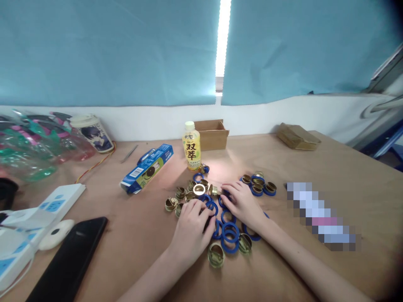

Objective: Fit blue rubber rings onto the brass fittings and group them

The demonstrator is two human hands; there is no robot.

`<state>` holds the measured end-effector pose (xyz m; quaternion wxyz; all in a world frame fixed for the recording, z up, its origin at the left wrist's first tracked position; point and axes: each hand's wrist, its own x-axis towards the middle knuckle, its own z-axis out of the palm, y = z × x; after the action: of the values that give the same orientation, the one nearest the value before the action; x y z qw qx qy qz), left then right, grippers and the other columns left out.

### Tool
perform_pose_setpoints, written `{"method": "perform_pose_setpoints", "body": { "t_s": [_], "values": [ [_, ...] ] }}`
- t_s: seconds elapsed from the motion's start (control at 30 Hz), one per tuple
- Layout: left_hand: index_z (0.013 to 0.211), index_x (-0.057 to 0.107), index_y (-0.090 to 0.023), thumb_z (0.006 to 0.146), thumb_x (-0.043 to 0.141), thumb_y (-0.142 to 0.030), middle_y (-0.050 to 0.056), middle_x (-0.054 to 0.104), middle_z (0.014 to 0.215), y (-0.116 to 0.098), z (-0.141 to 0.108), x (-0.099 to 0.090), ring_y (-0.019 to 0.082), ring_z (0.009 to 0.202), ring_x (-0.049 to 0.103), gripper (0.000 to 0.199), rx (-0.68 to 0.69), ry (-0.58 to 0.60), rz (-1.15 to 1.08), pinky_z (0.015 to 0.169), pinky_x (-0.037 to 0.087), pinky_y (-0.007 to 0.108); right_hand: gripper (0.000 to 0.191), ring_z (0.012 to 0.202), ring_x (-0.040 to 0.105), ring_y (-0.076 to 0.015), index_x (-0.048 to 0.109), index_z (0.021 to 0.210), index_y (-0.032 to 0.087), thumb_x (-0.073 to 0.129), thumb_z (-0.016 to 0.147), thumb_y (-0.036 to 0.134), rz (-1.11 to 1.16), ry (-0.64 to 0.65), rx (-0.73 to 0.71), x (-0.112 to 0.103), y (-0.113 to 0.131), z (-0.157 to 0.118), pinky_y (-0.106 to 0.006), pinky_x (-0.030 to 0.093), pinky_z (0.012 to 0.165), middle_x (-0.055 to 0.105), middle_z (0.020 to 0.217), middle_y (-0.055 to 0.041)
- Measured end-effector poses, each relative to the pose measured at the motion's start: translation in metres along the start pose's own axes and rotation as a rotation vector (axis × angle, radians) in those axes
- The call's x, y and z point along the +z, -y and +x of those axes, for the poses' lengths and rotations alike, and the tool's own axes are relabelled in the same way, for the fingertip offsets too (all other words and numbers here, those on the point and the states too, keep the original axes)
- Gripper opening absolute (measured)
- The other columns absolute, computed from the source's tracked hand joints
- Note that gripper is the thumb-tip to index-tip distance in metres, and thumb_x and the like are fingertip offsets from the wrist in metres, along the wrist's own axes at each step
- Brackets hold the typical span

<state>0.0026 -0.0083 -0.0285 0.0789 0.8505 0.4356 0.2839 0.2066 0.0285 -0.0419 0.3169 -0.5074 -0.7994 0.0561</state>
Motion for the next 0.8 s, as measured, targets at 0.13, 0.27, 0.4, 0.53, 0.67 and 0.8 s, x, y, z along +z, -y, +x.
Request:
{"method": "perform_pose_setpoints", "body": {
  "t_s": [0.13,0.27,0.4,0.53,0.67,0.8],
  "values": [
    [0.085,0.065,-0.019,0.09,0.056,-0.016,0.006,0.063,0.089,-0.0002,0.0006,0.0007,0.025,0.092,0.055,0.011,-0.006,-0.012,-0.004,0.082,0.045,0.042,0.018,0.106,0.06,-0.0272,0.067,0.109,0.022,0.06,0.093,0.019,-0.002,0.02,-0.048,0.0041,-0.001,0.002,-0.045,0.044,0.093,0.072,0.114,-0.0072],
    [0.085,0.065,-0.02,0.091,0.056,-0.017,0.005,0.064,0.09,-0.0002,0.0007,0.0021,0.026,0.092,0.056,0.011,-0.008,0.01,0.02,0.082,0.045,0.042,0.015,0.1,0.062,-0.026,0.069,0.1,0.024,0.057,0.095,0.017,-0.01,0.033,-0.056,0.0075,-0.0039,0.0015,-0.045,0.043,0.091,0.074,0.105,-0.0055],
    [0.085,0.063,-0.02,0.093,0.053,-0.016,0.006,0.064,0.091,-0.0007,-0.0004,0.0034,0.026,0.093,0.056,0.014,-0.004,0.019,0.033,0.085,0.045,0.043,0.02,0.096,0.061,-0.0259,0.069,0.095,0.023,0.052,0.096,0.013,-0.032,0.038,-0.045,0.0067,-0.0039,0.0009,-0.046,0.041,0.091,0.074,0.099,-0.0063],
    [0.085,0.06,-0.019,0.095,0.05,-0.014,0.006,0.063,0.092,-0.0012,-0.0006,0.0038,0.025,0.091,0.056,0.015,-0.01,-0.006,0.017,0.083,0.046,0.042,0.021,0.095,0.06,-0.0264,0.068,0.096,0.022,0.051,0.095,0.009,-0.042,0.044,-0.037,0.0043,-0.0002,0.0011,-0.045,0.04,0.091,0.074,0.099,-0.0069],
    [0.086,0.058,-0.02,0.095,0.047,-0.013,0.006,0.063,0.091,-0.0012,0.0004,0.0041,0.025,0.09,0.057,0.016,-0.005,-0.043,-0.009,0.083,0.047,0.041,0.025,0.104,0.058,-0.0279,0.067,0.111,0.024,0.056,0.092,0.012,-0.027,0.054,-0.046,0.0031,0.0032,0.0014,-0.046,0.041,0.093,0.072,0.112,-0.0064],
    [0.089,0.056,-0.019,0.096,0.045,-0.012,0.006,0.064,0.094,-0.0014,0.0014,0.0043,0.024,0.091,0.058,0.015,0.005,-0.051,-0.042,0.085,0.047,0.041,0.033,0.112,0.055,-0.0296,0.065,0.12,0.026,0.058,0.091,0.012,-0.024,0.076,-0.054,0.0042,0.0022,0.0018,-0.052,0.037,0.101,0.071,0.12,-0.0056]
  ]
}}
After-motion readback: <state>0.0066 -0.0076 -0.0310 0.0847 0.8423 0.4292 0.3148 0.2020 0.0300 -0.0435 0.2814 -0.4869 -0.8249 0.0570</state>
